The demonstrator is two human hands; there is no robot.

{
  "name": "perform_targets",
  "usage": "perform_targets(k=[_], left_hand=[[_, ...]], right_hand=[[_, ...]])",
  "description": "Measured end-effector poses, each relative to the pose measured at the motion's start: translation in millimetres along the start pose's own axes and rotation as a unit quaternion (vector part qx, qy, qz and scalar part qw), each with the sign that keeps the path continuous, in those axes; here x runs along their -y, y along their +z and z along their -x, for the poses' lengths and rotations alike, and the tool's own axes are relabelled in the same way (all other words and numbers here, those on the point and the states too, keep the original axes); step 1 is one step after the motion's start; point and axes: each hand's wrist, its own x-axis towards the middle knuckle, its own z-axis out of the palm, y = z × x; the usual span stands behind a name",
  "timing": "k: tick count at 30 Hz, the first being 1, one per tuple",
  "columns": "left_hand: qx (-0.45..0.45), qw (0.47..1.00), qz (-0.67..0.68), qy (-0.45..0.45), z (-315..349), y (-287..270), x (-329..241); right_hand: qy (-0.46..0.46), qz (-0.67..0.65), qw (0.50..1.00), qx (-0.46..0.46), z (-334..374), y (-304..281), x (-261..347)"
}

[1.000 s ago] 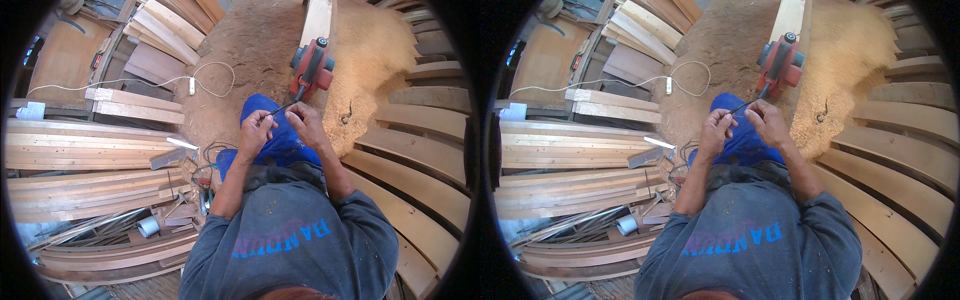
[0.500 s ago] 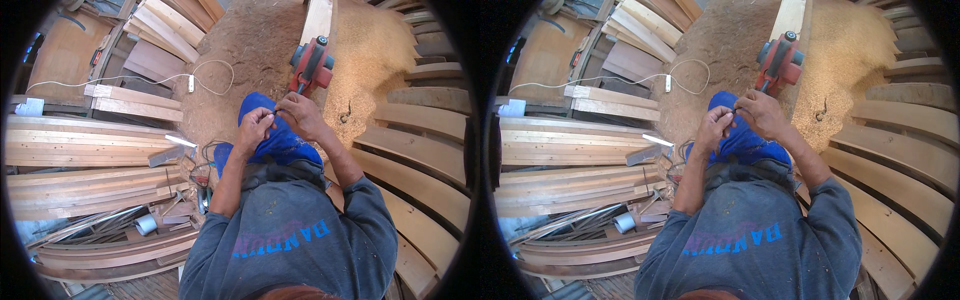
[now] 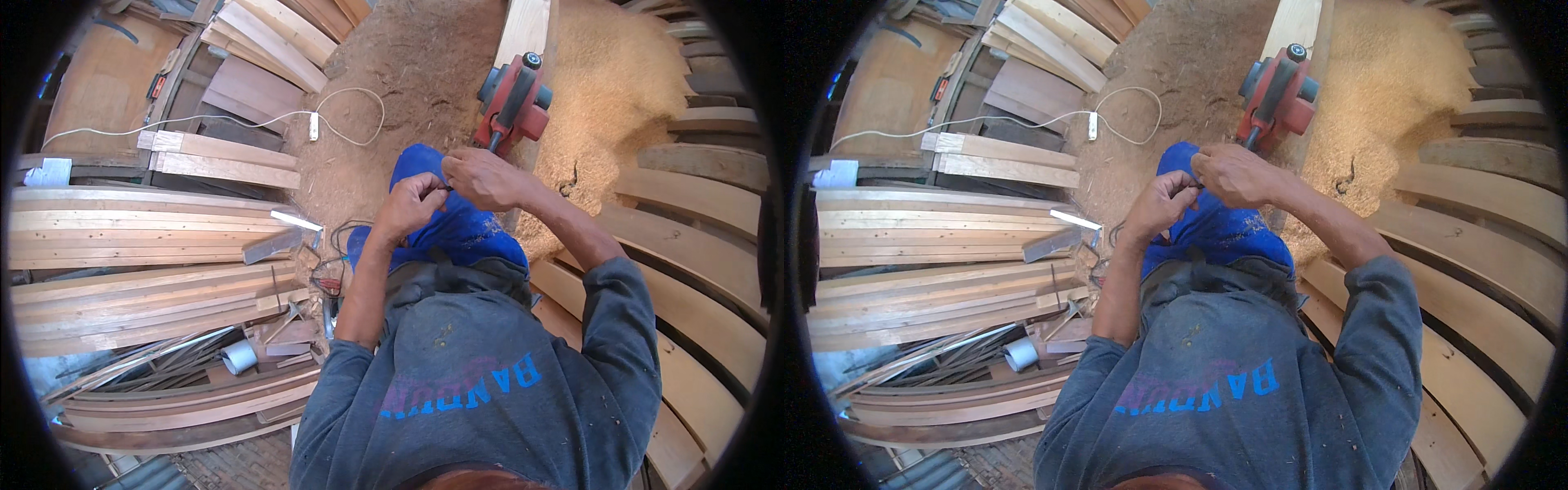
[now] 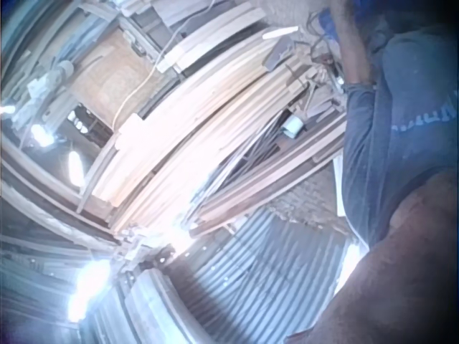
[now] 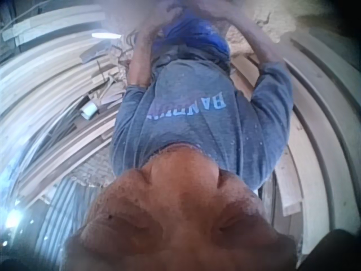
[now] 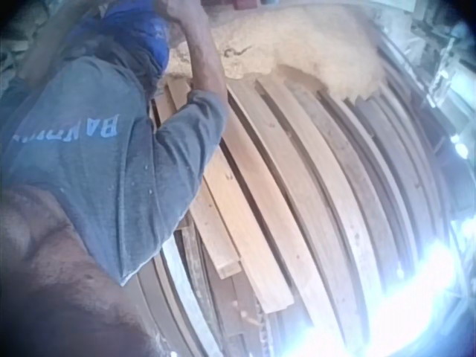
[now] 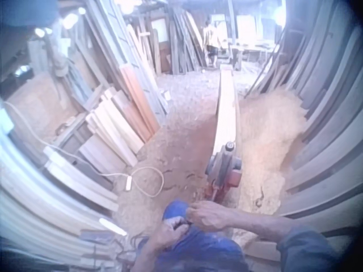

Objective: The person planes a wooden beam with an electric planer, then places the tool down and wraps tape around its power cord by hand.

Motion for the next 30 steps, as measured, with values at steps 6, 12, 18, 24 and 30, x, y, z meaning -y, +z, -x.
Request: perform_targets(k=[6, 12, 18, 24, 30], left_hand=[[-0.055, 0.993, -0.083, 0.069, -1.0, 7.0, 2.6], [-0.075, 0.988, -0.095, 0.099, -2.5, 7.3, -3.8], [-0.091, 0.992, -0.02, 0.087, -3.1, 6.3, 10.6], [-0.087, 0.984, 0.124, 0.09, -7.4, 15.6, 16.4], [-0.057, 0.993, 0.035, 0.101, 8.0, 21.6, 46.3]], right_hand=[[0.035, -0.088, 0.995, -0.04, 1.3, 9.6, -14.4], [0.06, -0.117, 0.991, -0.007, -5.6, -2.1, -21.0], [0.094, -0.185, 0.974, -0.088, -5.1, -16.3, -9.1], [0.336, -0.404, 0.838, -0.143, 60.0, 15.2, -1.6], [0.287, -0.717, 0.566, -0.287, 42.2, 100.8, 34.0]])
